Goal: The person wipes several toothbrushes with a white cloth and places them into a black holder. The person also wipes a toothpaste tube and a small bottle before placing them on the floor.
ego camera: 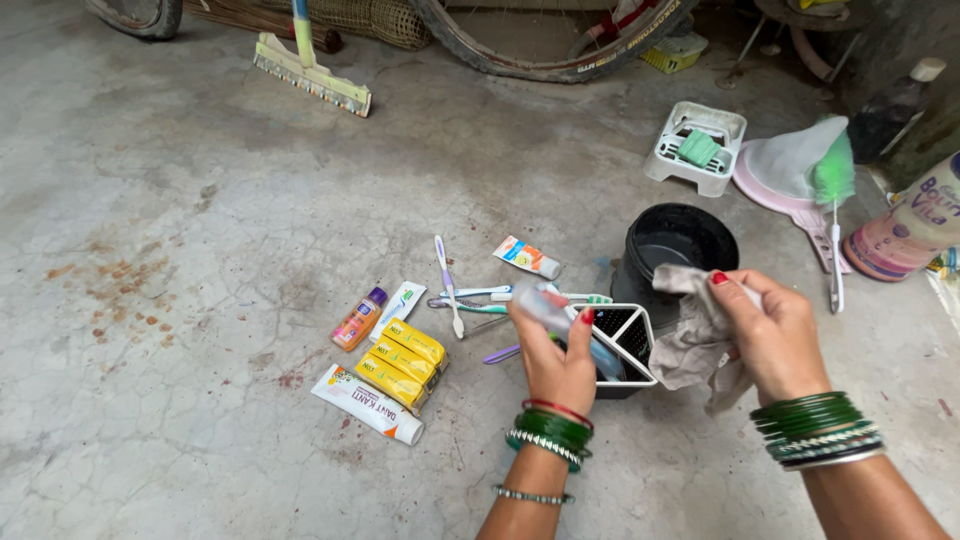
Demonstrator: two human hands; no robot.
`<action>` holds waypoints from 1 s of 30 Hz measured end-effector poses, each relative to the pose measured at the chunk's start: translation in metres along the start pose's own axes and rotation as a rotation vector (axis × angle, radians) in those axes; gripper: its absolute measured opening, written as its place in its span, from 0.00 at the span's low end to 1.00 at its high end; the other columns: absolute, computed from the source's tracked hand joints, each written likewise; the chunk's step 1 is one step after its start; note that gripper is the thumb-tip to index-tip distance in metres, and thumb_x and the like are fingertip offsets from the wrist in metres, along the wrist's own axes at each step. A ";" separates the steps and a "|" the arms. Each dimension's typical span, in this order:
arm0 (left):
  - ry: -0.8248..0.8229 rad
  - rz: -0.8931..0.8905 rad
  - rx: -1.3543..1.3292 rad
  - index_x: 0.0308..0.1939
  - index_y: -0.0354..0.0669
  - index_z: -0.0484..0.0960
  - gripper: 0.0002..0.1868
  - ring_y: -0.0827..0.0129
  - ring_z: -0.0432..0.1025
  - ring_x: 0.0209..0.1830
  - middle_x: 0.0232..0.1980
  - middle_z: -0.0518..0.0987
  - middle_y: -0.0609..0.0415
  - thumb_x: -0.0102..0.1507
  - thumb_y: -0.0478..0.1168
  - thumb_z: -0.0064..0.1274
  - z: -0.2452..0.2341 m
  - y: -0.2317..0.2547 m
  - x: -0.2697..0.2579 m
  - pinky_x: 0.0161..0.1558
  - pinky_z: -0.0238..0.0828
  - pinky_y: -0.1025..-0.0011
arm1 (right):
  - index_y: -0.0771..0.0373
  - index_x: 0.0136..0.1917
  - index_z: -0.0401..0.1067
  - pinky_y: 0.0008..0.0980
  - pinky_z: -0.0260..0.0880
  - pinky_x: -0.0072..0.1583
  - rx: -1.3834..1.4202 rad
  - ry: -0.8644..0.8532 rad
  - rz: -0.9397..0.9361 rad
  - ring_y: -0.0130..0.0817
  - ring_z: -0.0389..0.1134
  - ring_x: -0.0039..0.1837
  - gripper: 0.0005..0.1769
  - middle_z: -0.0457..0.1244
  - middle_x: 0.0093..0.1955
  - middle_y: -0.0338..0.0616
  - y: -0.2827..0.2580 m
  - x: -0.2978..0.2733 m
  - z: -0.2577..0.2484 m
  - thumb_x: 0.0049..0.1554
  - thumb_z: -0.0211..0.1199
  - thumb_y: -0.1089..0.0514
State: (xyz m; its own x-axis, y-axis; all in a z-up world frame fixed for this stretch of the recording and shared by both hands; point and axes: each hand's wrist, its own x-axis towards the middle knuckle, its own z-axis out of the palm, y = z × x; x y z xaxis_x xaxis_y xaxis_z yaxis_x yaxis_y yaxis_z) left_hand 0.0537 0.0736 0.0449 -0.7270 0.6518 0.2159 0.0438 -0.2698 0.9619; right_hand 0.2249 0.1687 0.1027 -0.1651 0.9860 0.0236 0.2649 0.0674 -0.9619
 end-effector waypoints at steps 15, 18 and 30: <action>-0.079 -0.113 0.179 0.77 0.38 0.51 0.45 0.51 0.62 0.73 0.74 0.63 0.38 0.62 0.45 0.60 -0.011 -0.034 -0.069 0.70 0.53 0.59 | 0.63 0.46 0.76 0.39 0.73 0.45 -0.524 -0.004 -0.072 0.39 0.74 0.38 0.21 0.72 0.37 0.50 0.044 -0.013 0.025 0.45 0.76 0.48; -0.089 -0.078 0.188 0.75 0.38 0.58 0.43 0.52 0.67 0.70 0.69 0.71 0.38 0.60 0.45 0.61 -0.015 -0.043 -0.062 0.70 0.58 0.60 | 0.63 0.48 0.79 0.40 0.62 0.36 -0.200 -0.118 0.301 0.38 0.62 0.31 0.16 0.67 0.33 0.52 0.055 -0.015 0.028 0.54 0.69 0.49; -0.200 0.235 0.676 0.66 0.33 0.71 0.33 0.45 0.63 0.74 0.69 0.72 0.35 0.54 0.21 0.45 -0.070 -0.076 0.028 0.74 0.57 0.59 | 0.67 0.48 0.75 0.24 0.64 0.38 -0.099 0.153 -0.137 0.20 0.64 0.37 0.12 0.68 0.38 0.37 0.009 -0.031 0.038 0.59 0.68 0.55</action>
State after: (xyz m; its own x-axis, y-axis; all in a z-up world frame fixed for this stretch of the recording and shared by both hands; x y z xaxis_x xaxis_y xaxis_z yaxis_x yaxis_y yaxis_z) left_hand -0.0181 0.0632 -0.0337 -0.5109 0.7647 0.3927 0.6415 0.0350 0.7664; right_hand 0.1958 0.1331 0.0830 -0.0617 0.9778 0.2001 0.3428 0.2090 -0.9159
